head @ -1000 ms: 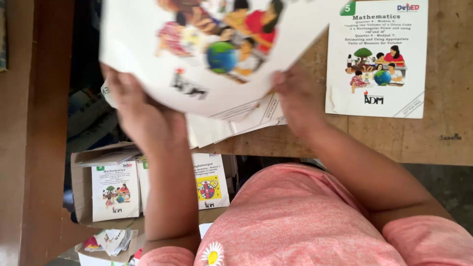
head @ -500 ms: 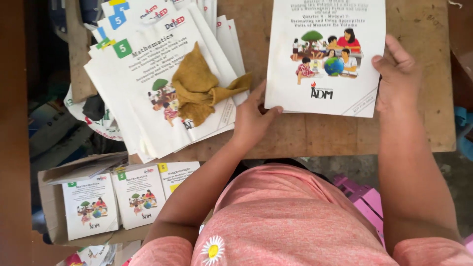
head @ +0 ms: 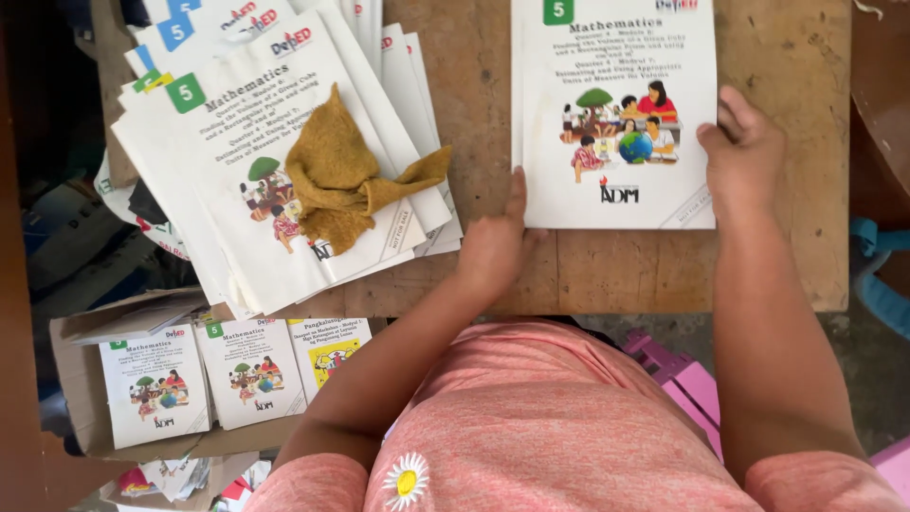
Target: Cleaning and organizing educational booklets by wiping them with a cloth and stacking them on a table.
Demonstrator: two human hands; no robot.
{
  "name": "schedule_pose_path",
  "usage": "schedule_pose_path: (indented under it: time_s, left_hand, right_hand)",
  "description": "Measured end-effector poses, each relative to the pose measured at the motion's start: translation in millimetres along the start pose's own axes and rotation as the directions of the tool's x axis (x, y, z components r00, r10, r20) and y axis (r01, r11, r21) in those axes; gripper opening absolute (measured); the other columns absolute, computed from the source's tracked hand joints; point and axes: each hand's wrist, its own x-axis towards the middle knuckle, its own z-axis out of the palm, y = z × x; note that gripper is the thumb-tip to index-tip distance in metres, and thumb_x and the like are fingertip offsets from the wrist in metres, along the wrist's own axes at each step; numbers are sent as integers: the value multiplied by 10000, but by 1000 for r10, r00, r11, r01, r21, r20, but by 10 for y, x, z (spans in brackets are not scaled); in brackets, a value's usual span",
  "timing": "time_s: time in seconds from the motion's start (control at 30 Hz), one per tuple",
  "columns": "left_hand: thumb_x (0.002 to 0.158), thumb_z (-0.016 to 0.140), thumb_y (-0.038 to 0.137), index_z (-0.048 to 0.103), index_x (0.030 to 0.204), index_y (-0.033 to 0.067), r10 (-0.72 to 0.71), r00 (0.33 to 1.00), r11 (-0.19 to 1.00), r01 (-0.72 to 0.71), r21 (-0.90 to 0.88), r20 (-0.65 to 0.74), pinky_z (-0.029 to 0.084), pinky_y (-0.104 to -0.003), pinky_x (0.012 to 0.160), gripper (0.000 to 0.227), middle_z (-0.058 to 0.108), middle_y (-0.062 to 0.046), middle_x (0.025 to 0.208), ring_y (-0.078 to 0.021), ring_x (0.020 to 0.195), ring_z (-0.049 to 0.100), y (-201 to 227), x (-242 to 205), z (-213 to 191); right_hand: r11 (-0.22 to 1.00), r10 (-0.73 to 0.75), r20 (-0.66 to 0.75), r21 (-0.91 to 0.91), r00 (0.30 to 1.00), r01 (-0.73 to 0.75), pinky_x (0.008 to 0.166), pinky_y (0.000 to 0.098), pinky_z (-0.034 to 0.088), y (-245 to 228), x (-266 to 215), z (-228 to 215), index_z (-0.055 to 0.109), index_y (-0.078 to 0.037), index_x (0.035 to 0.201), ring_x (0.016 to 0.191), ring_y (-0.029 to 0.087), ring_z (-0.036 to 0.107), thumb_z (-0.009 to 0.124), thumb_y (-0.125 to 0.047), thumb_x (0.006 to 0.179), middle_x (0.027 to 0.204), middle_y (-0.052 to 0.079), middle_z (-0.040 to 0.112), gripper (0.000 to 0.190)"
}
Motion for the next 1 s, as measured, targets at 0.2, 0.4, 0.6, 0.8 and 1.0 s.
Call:
schedule_pose_path:
  time_s: [0.2, 0.4, 0.6, 0.8, 1.0]
  left_hand:
    - [1011, 612, 263, 673, 960, 148, 277, 818, 928, -363, -79, -505, 465, -495, 503, 140, 705, -113, 775, -376, 602, 645, -265, -626, -536]
    - [937, 672, -10, 802, 1011, 188, -98, 667, 937, -188, -293, -739, 535, -297, 774, 248, 775, 31, 958, -155, 843, 730, -1356, -1354, -1249]
    - [806, 830, 561, 560, 1292, 118, -508, 608, 843, 495, -209, -610, 481, -534, 815, 711, 551, -138, 1223, -401, 1086, 573, -2153, -1723, -1202]
    - [780, 889, 373, 633, 1089, 114, -596, 571, 796, 325, -511, -565, 510, -342, 771, 478, 663, 3, 802, -168, 739, 635, -2399, -1600, -1143]
    - [801, 853, 388, 600, 1013, 196, -603, 677, 784, 406, -469, -422, 532, -436, 807, 382, 714, 34, 785, -262, 859, 712, -2716, -1520, -1147]
  right_hand:
    - [695, -607, 138, -385, 782, 607, 1181, 490, 248, -98, -8, 212, 558, 52, 1469, 1401, 401, 383, 741, 43, 1007, 1451, 255, 474, 497]
    - [453, -733, 496, -153, 465, 878, 1173, 566, 382, -1141, -812, 1536, 616, 67, 1413, 1412, 478, 460, 748, -115, 1079, 1485, 311, 520, 402]
    - [113, -336, 942, 28, 12, 993, 1244, 587, 51, -1469, -1362, 3017, 264, -347, 1647, 1580, 370, 38, 503, -646, 984, 1732, 65, 67, 765]
    - [445, -424, 859, -78, 287, 892, 1209, 575, 145, -1565, -1095, 3925, 461, -222, 1556, 1529, 403, 195, 598, -413, 1043, 1654, 155, 318, 564]
    - [98, -374, 922, 144, -97, 985, 1240, 576, 216, -1137, -1828, 4178, 541, -294, 1509, 1538, 394, 229, 474, -469, 1051, 1666, 80, 346, 495]
